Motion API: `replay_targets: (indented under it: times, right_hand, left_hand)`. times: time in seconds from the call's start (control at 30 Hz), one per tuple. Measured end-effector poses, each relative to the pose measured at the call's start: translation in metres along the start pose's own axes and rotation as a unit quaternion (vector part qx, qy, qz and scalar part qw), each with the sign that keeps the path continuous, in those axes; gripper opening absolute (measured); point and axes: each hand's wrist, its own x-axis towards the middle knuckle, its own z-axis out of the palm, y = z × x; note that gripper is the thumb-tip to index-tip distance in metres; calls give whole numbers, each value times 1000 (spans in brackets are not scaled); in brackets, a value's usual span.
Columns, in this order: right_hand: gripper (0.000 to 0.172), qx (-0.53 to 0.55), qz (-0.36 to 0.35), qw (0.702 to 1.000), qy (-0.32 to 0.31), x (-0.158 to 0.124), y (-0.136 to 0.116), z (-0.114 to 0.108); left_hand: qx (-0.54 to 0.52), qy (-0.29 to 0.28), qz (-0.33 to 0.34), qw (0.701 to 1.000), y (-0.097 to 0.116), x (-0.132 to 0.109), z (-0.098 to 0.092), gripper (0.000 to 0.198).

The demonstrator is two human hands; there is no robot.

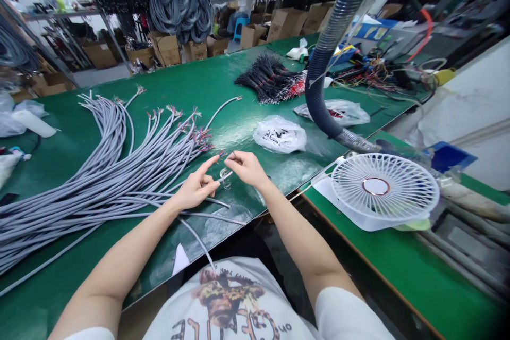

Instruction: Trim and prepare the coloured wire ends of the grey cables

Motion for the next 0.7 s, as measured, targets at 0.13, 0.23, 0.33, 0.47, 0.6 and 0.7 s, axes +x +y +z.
replay_targets:
  times: [0.13,0.23,0.33,0.47,0.6,0.7]
  right_hand:
    - [26,-26,-47,997,61,-24,-17,-2]
    - [30,-101,-54,992,47,-37,-22,8]
    - [25,-143,-64,986,60,-38,-17,25]
    - [30,-99,-67,989,86,-29,-2,39]
    - [40,-86,-67,992,59,-24,10,33]
    - [33,-111,-71,989,65,-24,9,13]
  left_hand:
    - [-42,44,-11,998,0,3,-1,77]
    - [-58,69,-12,996,-1,4,0,79]
    - [-60,81,-1,995,-4,3,1,76]
    - [-72,95,6,993,-8,3,2,74]
    - [-89,99,0,991,-10,4,1,75]
    - [-76,75,1,994,-7,3,-1,76]
